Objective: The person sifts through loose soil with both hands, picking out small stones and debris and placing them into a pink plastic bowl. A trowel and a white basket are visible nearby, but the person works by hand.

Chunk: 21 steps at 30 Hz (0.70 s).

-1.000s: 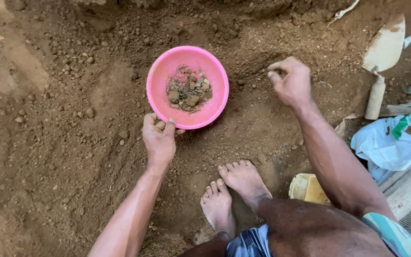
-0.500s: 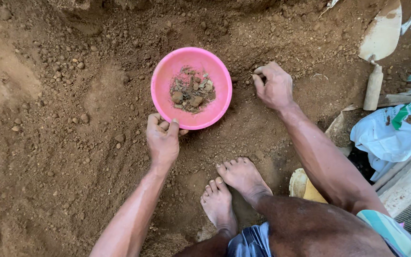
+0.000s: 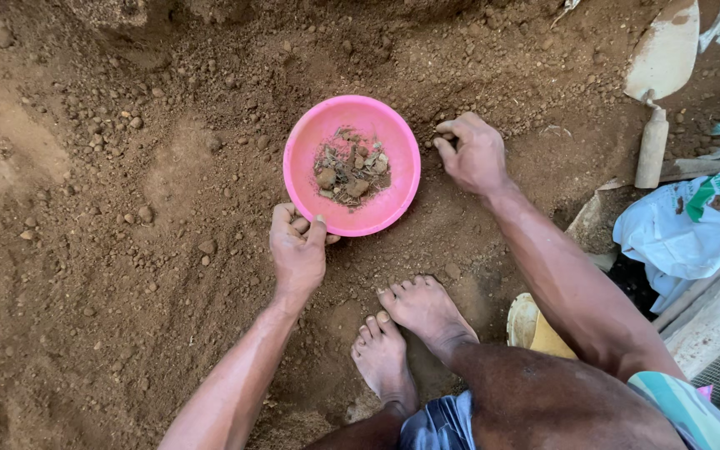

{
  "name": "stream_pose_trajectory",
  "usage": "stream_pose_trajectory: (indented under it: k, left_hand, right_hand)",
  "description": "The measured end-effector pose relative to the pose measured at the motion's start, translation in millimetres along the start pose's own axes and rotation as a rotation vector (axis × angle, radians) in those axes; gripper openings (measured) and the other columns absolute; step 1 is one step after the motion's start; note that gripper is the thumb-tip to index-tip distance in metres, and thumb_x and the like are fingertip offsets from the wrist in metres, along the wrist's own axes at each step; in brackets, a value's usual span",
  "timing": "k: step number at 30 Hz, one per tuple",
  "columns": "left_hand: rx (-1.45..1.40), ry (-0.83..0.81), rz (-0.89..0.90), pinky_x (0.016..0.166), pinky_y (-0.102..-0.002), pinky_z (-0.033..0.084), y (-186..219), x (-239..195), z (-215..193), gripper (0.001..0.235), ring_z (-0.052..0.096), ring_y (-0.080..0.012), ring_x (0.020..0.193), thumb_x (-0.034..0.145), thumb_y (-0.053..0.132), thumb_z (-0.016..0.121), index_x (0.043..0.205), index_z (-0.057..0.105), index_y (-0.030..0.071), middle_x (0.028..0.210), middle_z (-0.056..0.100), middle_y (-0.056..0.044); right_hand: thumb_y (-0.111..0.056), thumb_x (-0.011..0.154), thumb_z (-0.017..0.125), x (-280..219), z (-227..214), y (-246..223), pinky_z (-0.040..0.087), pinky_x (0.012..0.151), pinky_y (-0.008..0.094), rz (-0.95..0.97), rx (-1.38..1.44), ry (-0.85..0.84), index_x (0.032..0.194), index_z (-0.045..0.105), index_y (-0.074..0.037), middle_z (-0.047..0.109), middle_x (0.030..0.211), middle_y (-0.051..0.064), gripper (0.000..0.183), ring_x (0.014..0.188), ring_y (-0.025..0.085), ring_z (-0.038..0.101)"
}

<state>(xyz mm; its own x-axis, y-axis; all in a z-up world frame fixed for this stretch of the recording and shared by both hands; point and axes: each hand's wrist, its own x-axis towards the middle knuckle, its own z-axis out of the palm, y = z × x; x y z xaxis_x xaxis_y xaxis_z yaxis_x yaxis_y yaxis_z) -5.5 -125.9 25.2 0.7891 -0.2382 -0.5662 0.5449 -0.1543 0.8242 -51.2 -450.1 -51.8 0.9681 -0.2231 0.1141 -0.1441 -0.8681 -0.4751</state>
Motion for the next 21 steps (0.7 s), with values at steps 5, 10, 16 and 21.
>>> stream_pose_trajectory:
  k: [5,10,16,21]
  left_hand:
    - [0.012,-0.004,0.007,0.071,-0.030,0.066,1,0,0,0.018,0.076,-0.0205,0.084,0.100,-0.002,0.052,0.116,0.045,-0.002,0.100,0.075,-0.021]
    - [-0.005,-0.001,0.014,0.071,-0.029,0.065,-4,1,0,0.017,0.075,-0.0195,0.082,0.101,-0.001,0.053,0.116,0.044,-0.002,0.098,0.075,-0.020]
    - [-0.056,-0.013,0.026,0.070,-0.029,0.065,-13,4,6,0.017,0.075,-0.0178,0.082,0.100,-0.001,0.054,0.115,0.044,-0.002,0.099,0.074,-0.017]
    - [0.005,-0.012,0.015,0.069,-0.029,0.063,-14,6,11,0.016,0.073,-0.0190,0.080,0.101,-0.001,0.055,0.114,0.044,-0.002,0.098,0.074,-0.019]
  right_hand:
    - [-0.009,0.095,0.078,-3,17,8,0.061,0.063,0.030,0.051,-0.016,-0.005,0.098,0.078,-0.006,0.072,0.088,0.008,0.004,0.073,0.016,0.069]
    - [-0.006,0.095,0.076,3,-5,-10,0.059,0.063,0.029,0.131,0.136,-0.022,0.092,0.073,-0.003,0.070,0.084,0.007,0.005,0.072,0.013,0.067]
    - [-0.008,0.091,0.071,-1,-50,-14,0.050,0.048,0.022,0.449,0.800,-0.252,0.112,0.074,-0.013,0.074,0.091,-0.001,0.021,0.062,0.006,0.062]
    - [-0.009,0.096,0.075,-10,-46,7,0.059,0.066,0.029,0.008,0.082,-0.175,0.105,0.080,-0.014,0.072,0.094,0.004,0.011,0.078,0.015,0.067]
